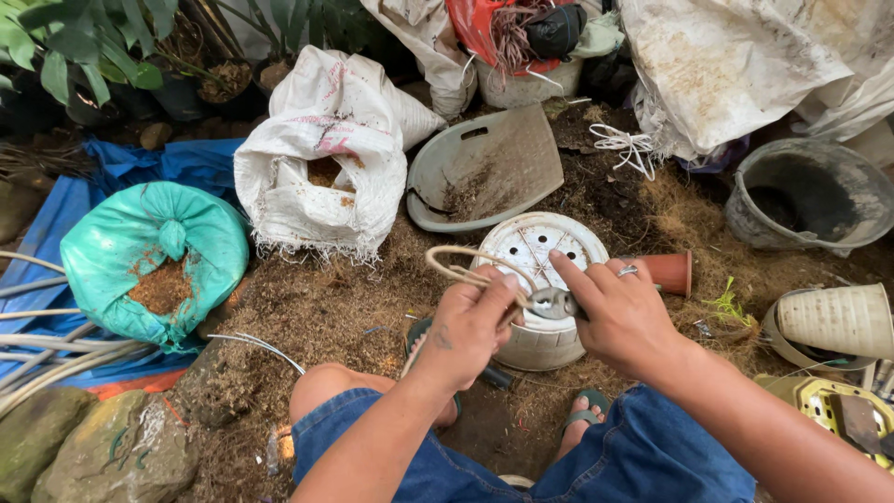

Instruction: The person sits on the ground and ties a rope around a white bucket with holes, using pliers to cut and secure the rope. The person adjusts the rope and uses the pliers to tighten and trim it.

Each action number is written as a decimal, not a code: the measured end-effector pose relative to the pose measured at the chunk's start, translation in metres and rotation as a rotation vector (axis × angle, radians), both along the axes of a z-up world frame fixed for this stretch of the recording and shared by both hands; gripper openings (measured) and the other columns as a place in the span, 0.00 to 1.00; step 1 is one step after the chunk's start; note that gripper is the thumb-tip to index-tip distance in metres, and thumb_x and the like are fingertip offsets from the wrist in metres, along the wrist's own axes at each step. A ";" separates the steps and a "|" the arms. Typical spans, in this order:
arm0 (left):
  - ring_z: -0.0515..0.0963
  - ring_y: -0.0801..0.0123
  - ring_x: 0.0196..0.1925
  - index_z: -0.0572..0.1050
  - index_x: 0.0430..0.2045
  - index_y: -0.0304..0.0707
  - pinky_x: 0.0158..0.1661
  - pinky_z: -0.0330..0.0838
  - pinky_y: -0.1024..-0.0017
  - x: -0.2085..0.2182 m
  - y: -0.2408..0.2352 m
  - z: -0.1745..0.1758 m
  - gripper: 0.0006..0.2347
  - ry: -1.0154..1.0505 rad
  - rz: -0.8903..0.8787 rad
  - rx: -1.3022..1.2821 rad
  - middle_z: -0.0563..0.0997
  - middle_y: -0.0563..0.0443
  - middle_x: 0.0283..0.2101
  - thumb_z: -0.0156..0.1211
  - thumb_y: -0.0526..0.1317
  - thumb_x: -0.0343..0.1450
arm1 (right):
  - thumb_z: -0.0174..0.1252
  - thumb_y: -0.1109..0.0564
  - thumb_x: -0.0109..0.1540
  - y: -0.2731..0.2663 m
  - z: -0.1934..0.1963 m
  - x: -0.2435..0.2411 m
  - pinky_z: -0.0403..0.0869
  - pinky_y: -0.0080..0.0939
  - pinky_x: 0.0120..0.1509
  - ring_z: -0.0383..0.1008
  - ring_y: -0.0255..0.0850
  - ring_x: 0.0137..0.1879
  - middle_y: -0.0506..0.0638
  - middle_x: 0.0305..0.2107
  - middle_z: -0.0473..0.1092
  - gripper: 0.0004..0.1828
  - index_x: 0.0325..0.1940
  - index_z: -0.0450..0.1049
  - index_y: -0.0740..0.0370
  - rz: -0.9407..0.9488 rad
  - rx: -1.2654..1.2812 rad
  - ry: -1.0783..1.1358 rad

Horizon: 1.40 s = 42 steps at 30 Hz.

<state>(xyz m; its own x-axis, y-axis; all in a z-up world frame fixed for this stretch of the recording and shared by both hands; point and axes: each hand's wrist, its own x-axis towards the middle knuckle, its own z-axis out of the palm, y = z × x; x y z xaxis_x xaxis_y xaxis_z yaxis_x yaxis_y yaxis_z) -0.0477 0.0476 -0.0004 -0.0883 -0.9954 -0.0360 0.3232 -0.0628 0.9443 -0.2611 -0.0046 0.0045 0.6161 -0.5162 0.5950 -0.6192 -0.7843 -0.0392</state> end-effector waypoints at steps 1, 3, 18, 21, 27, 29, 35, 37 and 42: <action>0.64 0.81 0.19 0.74 0.32 0.37 0.20 0.56 0.80 0.000 -0.004 0.002 0.11 0.059 0.031 0.029 0.74 0.56 0.23 0.51 0.44 0.79 | 0.61 0.64 0.49 0.001 0.000 0.004 0.70 0.59 0.40 0.71 0.50 0.33 0.51 0.27 0.67 0.37 0.64 0.69 0.61 -0.027 -0.069 0.013; 0.63 0.81 0.17 0.74 0.34 0.37 0.18 0.55 0.79 -0.003 -0.012 0.009 0.11 0.139 0.075 0.014 0.74 0.55 0.24 0.50 0.44 0.78 | 0.59 0.63 0.49 0.002 0.001 0.008 0.70 0.61 0.41 0.71 0.49 0.33 0.51 0.27 0.68 0.38 0.66 0.66 0.64 -0.076 -0.079 0.049; 0.70 0.78 0.20 0.76 0.49 0.32 0.15 0.59 0.78 -0.017 -0.032 0.003 0.17 0.308 0.262 0.209 0.72 0.52 0.31 0.50 0.48 0.77 | 0.54 0.65 0.53 -0.024 -0.003 0.022 0.71 0.57 0.48 0.71 0.59 0.44 0.61 0.37 0.68 0.31 0.62 0.68 0.66 -0.255 -0.026 -0.021; 0.71 0.78 0.21 0.76 0.51 0.31 0.15 0.60 0.78 -0.023 -0.032 -0.003 0.19 0.313 0.285 0.190 0.72 0.53 0.32 0.50 0.49 0.77 | 0.54 0.64 0.52 -0.023 0.002 0.025 0.69 0.55 0.47 0.70 0.57 0.43 0.61 0.35 0.67 0.30 0.61 0.70 0.66 -0.284 -0.061 0.004; 0.71 0.79 0.21 0.77 0.50 0.30 0.16 0.61 0.78 -0.031 -0.033 -0.010 0.19 0.267 0.328 0.146 0.73 0.53 0.31 0.49 0.49 0.78 | 0.55 0.60 0.55 -0.025 0.011 0.021 0.67 0.53 0.45 0.70 0.53 0.42 0.56 0.34 0.67 0.28 0.61 0.71 0.62 -0.349 -0.147 0.106; 0.71 0.79 0.21 0.77 0.50 0.29 0.16 0.61 0.78 -0.036 -0.033 -0.011 0.19 0.234 0.350 0.127 0.74 0.53 0.31 0.49 0.48 0.78 | 0.55 0.59 0.54 -0.027 0.016 0.017 0.66 0.52 0.43 0.71 0.50 0.41 0.54 0.33 0.67 0.28 0.60 0.71 0.60 -0.392 -0.151 0.195; 0.66 0.80 0.17 0.79 0.50 0.32 0.16 0.59 0.81 -0.053 -0.028 -0.003 0.20 0.148 0.338 0.168 0.70 0.53 0.20 0.46 0.50 0.79 | 0.54 0.57 0.57 -0.022 0.034 -0.001 0.66 0.50 0.47 0.71 0.45 0.37 0.51 0.30 0.67 0.31 0.65 0.70 0.63 -0.396 -0.304 0.414; 0.68 0.80 0.18 0.78 0.49 0.32 0.17 0.60 0.79 -0.059 -0.031 0.002 0.19 0.084 0.357 0.092 0.72 0.55 0.22 0.45 0.49 0.79 | 0.54 0.56 0.56 -0.024 0.040 -0.008 0.67 0.53 0.49 0.71 0.45 0.36 0.50 0.28 0.66 0.31 0.64 0.71 0.61 -0.411 -0.350 0.448; 0.70 0.81 0.24 0.77 0.45 0.32 0.25 0.66 0.80 -0.069 -0.037 0.011 0.19 -0.107 0.419 -0.171 0.74 0.56 0.27 0.42 0.49 0.81 | 0.56 0.55 0.55 -0.035 0.046 -0.019 0.67 0.48 0.35 0.71 0.45 0.30 0.50 0.26 0.66 0.29 0.61 0.73 0.59 -0.355 -0.319 0.412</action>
